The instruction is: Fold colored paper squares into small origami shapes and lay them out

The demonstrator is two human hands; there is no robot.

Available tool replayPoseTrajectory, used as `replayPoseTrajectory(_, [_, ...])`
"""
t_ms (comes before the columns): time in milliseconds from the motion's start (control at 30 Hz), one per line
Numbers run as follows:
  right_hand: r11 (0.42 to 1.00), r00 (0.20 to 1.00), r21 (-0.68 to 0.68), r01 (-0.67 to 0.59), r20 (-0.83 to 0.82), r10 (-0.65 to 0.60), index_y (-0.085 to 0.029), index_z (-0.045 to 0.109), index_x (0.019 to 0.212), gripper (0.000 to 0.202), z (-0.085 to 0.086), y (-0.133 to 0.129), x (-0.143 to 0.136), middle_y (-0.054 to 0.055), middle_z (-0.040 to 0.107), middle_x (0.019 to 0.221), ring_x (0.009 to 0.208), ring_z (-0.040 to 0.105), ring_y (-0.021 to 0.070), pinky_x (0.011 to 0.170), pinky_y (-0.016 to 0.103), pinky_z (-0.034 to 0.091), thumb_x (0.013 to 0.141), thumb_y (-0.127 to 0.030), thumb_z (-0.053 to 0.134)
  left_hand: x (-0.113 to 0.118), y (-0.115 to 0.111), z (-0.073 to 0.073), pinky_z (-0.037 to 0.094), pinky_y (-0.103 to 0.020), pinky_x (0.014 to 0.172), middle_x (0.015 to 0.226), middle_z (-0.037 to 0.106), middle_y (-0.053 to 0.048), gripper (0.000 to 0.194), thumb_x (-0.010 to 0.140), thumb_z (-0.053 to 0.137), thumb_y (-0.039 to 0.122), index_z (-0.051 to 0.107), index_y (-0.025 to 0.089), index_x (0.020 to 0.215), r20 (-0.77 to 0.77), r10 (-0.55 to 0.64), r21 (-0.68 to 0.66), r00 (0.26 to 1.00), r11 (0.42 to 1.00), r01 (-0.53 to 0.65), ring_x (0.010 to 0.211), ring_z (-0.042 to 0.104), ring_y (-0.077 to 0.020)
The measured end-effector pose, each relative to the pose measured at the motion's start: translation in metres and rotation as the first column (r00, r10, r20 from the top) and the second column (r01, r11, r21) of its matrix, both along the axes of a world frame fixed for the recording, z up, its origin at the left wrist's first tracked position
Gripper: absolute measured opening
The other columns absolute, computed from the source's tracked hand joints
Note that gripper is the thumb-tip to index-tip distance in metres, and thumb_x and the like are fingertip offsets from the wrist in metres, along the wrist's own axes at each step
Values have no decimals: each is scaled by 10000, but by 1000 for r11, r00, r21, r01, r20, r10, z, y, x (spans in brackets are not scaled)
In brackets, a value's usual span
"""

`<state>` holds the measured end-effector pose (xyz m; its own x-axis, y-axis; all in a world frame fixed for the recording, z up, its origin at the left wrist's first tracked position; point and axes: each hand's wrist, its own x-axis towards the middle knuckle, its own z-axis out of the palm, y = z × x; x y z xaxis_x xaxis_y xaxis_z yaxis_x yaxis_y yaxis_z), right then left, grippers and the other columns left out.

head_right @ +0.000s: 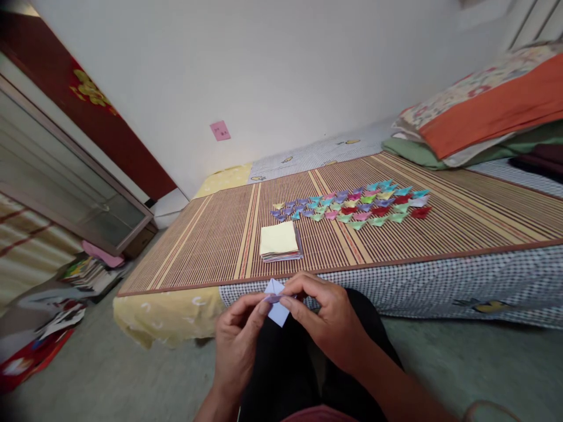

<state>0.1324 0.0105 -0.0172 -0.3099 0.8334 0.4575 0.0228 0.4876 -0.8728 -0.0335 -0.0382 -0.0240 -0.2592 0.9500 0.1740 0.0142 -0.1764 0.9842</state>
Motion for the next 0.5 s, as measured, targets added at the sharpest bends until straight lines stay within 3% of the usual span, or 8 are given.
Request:
replayPoseTrajectory(167, [997,997,12,76,-36,-75,-220,678,774,156,-3,-2,-5,48,708,902,872,693,210,780,304,529,929,-226,669,4,1,-1,511,-222,643,728,730,-14,177,823,813,351,781,181,788,61,12,-6,998,1000,-11,671,634,-142])
replayPoseTrajectory(500, [990,990,39,139,-34,-138,-218,620,739,190,-6,-6,-10,14,662,795,776,659,180,724,288,491,924,-208,663,11,-5,1,455,-186,598,696,620,22,264,890,753,388,640,174,785,70,-12,-8,998,1000,12,629,543,-101])
